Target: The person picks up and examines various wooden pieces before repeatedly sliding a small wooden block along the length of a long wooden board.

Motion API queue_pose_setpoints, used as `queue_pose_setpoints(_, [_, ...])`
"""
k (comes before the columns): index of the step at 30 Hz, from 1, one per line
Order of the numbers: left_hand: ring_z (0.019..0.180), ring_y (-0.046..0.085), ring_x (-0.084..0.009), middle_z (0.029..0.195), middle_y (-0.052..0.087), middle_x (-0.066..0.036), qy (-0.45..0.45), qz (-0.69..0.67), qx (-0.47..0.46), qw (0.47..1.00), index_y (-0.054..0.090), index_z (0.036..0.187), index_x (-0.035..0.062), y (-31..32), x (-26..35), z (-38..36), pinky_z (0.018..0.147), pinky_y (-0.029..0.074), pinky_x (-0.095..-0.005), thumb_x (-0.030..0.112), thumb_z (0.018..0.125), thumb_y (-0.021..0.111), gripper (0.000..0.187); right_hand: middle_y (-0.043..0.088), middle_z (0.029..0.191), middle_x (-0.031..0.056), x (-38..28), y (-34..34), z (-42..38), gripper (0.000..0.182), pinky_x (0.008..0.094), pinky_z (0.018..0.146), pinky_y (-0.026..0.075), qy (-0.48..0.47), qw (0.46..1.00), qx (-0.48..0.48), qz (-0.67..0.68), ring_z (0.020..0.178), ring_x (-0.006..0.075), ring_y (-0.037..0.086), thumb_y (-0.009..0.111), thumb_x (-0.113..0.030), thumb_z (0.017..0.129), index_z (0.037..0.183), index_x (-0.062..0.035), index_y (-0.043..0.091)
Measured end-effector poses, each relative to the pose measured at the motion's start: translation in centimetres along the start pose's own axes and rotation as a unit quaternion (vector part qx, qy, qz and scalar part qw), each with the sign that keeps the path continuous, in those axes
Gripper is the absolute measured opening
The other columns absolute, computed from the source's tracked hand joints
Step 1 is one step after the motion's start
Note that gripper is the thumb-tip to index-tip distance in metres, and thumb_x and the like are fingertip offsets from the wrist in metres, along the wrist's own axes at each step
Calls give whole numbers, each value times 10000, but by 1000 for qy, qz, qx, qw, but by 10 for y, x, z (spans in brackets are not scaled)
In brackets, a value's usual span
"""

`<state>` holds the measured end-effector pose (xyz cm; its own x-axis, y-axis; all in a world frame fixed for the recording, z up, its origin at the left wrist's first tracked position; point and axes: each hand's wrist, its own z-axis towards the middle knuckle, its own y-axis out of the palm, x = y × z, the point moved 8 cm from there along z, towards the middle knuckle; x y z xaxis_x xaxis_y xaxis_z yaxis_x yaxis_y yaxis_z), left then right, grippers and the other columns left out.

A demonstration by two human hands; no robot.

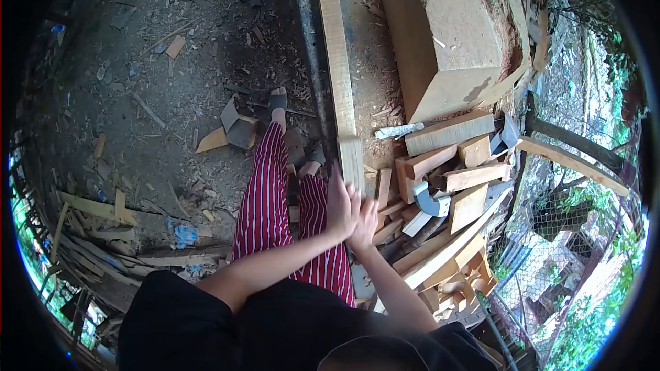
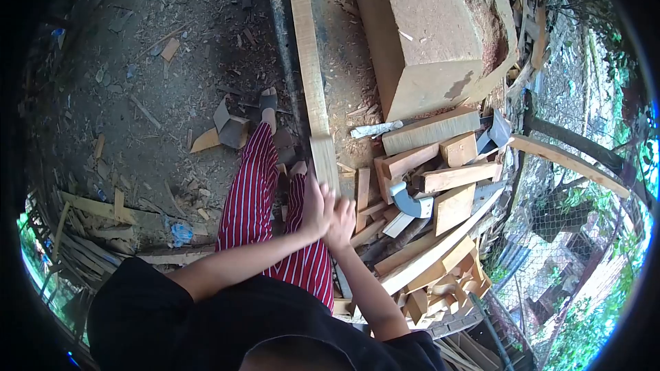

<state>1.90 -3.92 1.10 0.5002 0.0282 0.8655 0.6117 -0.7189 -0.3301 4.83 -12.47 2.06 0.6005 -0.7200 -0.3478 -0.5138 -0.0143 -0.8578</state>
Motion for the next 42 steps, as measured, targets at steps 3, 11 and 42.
queue_pose_setpoints(3, [1375, 279, -471, 1505, 214, -321, -11, 26, 9, 1000, 54, 1507, -65, 3, -4, -3, 1149, 235, -497, 184, 939, 502, 765, 471, 1073, 195, -1, -7, -2, 608, 451, 785, 472, -27, 1000, 6, -9, 976, 372, 474, 576, -277, 816, 1393, -143, 443])
queue_pose_setpoints(11, [1444, 210, -409, 1516, 256, -305, 133, 117, 132, 975, 107, 1484, -108, -67, 83, 210, 1174, 114, -562, 179, 951, 439, 690, 446, 1074, 179, -68, -79, 216, 582, 466, 775, 494, -52, 996, 73, 28, 1013, 379, 491, 586, -301, 840, 1359, -95, 422])
queue_pose_setpoints(42, [1449, 169, -423, 1561, 140, -281, 41, 82, 25, 995, 90, 1494, -87, -18, 18, 35, 1166, 97, -580, 226, 929, 489, 759, 464, 1150, 230, -5, -7, 35, 572, 475, 829, 451, -25, 1000, 4, -5, 1010, 394, 476, 544, -333, 850, 1383, -141, 463])
